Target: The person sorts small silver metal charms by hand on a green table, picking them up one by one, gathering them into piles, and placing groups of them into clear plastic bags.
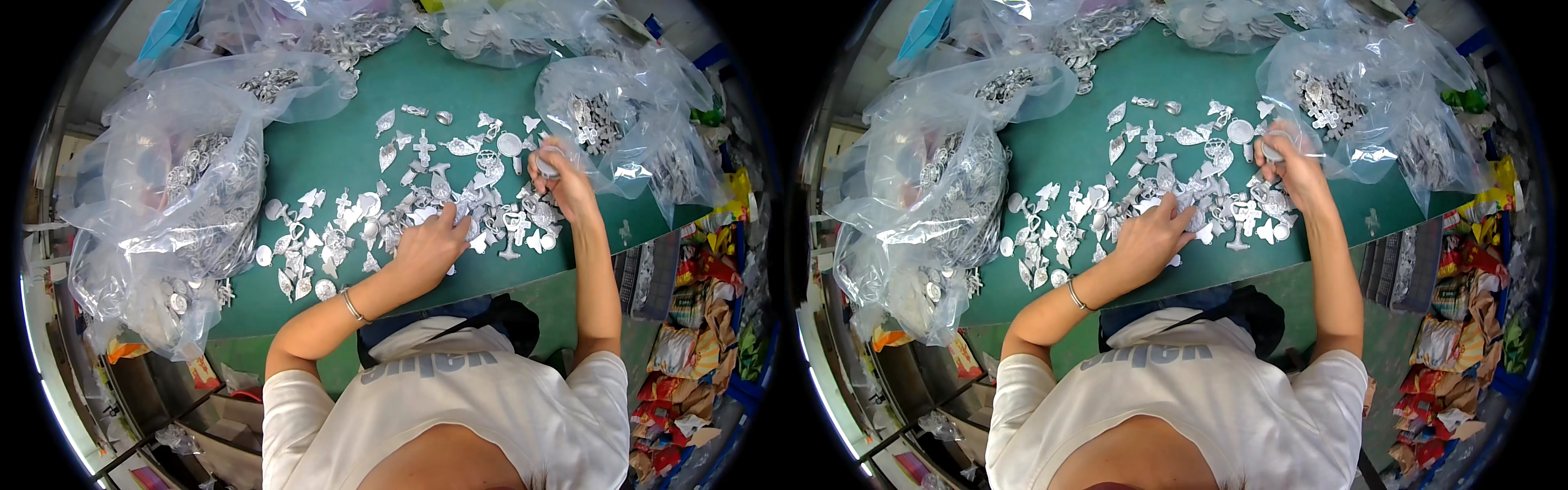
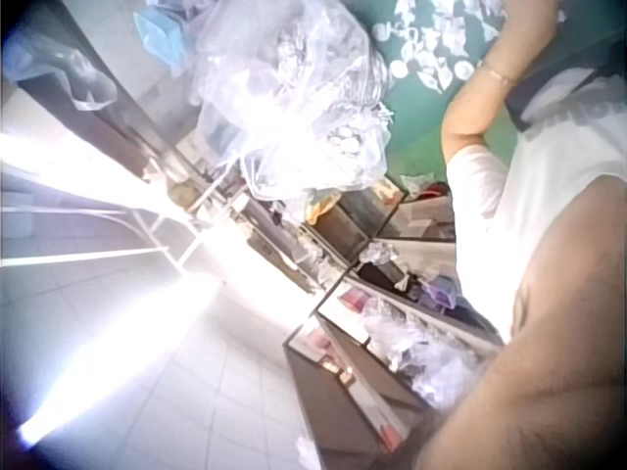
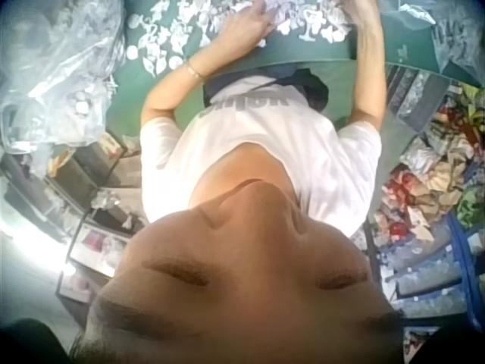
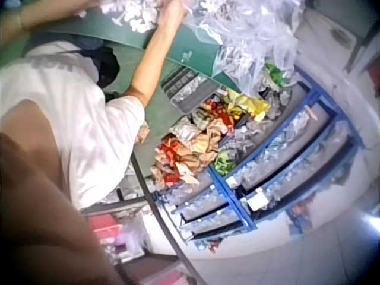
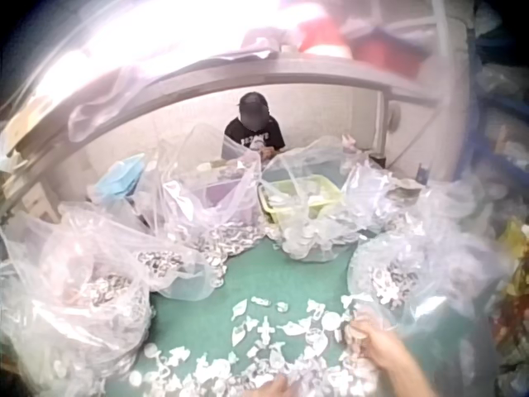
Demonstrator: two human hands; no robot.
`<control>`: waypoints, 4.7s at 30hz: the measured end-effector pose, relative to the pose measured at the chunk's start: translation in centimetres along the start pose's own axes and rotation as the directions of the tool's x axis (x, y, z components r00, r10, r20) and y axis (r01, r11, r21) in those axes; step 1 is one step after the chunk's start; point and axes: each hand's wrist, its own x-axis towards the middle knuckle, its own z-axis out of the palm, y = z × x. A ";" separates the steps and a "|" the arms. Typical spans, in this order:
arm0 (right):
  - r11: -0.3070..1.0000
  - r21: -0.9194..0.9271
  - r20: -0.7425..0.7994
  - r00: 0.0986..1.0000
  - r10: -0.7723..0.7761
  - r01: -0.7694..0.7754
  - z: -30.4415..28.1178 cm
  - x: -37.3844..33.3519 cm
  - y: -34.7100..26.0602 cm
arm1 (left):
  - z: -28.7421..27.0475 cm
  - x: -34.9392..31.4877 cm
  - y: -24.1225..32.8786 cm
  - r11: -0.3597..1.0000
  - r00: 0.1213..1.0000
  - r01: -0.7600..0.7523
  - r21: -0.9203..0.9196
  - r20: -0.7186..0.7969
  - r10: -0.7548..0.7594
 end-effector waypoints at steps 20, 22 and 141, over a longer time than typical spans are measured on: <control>0.819 0.526 0.303 0.950 0.069 -0.227 -2.6 0.1 0.7 | -1.6 0.3 -2.1 -0.620 0.918 0.073 -0.781 0.296 -0.264; 0.709 0.648 0.276 0.953 0.120 -0.277 -2.0 -2.1 0.5 | -0.7 0.0 -2.9 -0.699 0.895 0.056 -0.713 0.346 -0.281; 0.038 -0.577 0.788 0.568 -0.238 0.816 32.8 0.4 11.0 | -2.0 -19.9 -2.0 -0.535 0.565 -0.448 -0.716 0.237 -0.790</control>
